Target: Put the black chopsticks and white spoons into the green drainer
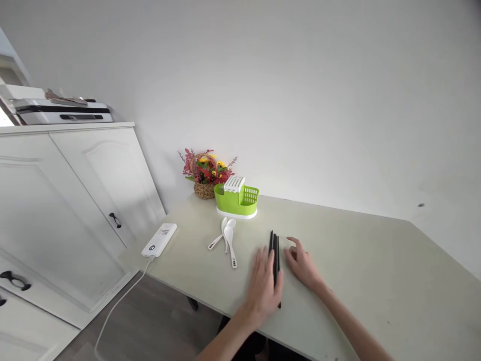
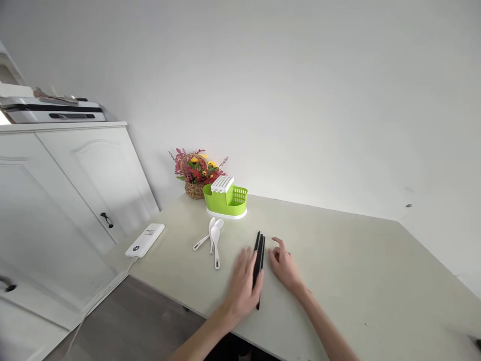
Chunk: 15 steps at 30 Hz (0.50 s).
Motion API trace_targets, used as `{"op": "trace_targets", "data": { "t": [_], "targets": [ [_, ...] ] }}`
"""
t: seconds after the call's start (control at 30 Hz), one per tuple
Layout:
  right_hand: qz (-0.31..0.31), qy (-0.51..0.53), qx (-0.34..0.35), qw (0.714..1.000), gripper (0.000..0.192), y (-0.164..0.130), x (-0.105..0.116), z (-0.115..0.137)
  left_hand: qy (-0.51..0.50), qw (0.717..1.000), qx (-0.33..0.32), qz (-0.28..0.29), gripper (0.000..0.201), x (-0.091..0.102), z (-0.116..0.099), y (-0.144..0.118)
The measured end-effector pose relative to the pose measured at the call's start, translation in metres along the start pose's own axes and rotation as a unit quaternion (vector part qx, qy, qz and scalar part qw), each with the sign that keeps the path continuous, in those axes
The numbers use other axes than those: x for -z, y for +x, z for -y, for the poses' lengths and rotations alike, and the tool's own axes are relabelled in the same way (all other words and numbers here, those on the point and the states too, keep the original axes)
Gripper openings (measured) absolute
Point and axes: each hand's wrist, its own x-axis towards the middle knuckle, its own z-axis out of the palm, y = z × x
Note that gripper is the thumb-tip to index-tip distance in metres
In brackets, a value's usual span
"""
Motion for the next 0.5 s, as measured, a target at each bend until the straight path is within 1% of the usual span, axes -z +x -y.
{"op": "trace_targets", "data": {
  "t": [0.07,0.1,0.13,0.2,0.27,0.33,0.37,0.43,0.5],
  "targets": [
    [-0.024,0.043,-0.008,0.999,0.057,-0.011,0.015,-0.015,0.012,0.999,0.012,-0.030,0.051,0.024,0.021,0.005],
    [-0.035,0.063,-0.014,0.997,0.058,-0.016,0.021,-0.021,0.036,0.997,0.039,-0.048,0.048,0.036,0.033,0.008],
    [-0.042,0.082,-0.021,0.996,0.059,-0.019,0.025,-0.025,0.065,0.994,0.063,-0.055,0.047,0.048,0.046,0.012],
    [-0.048,0.109,-0.030,0.992,0.058,-0.022,0.029,-0.030,0.125,0.984,0.119,-0.051,0.054,0.063,0.069,0.021],
    [-0.048,0.121,-0.033,0.991,0.054,-0.022,0.028,-0.031,0.170,0.973,0.157,-0.018,0.071,0.068,0.089,0.028],
    [-0.046,0.123,-0.032,0.991,0.051,-0.021,0.027,-0.030,0.199,0.962,0.183,0.032,0.089,0.064,0.103,0.035],
    [-0.046,0.124,-0.032,0.991,0.049,-0.021,0.026,-0.029,0.210,0.957,0.194,0.057,0.093,0.061,0.109,0.037],
    [-0.048,0.127,-0.034,0.990,0.047,-0.021,0.026,-0.030,0.229,0.945,0.211,0.099,0.093,0.056,0.119,0.040],
    [-0.050,0.130,-0.036,0.990,0.046,-0.022,0.027,-0.031,0.237,0.938,0.219,0.125,0.089,0.056,0.128,0.042]
  ]
}}
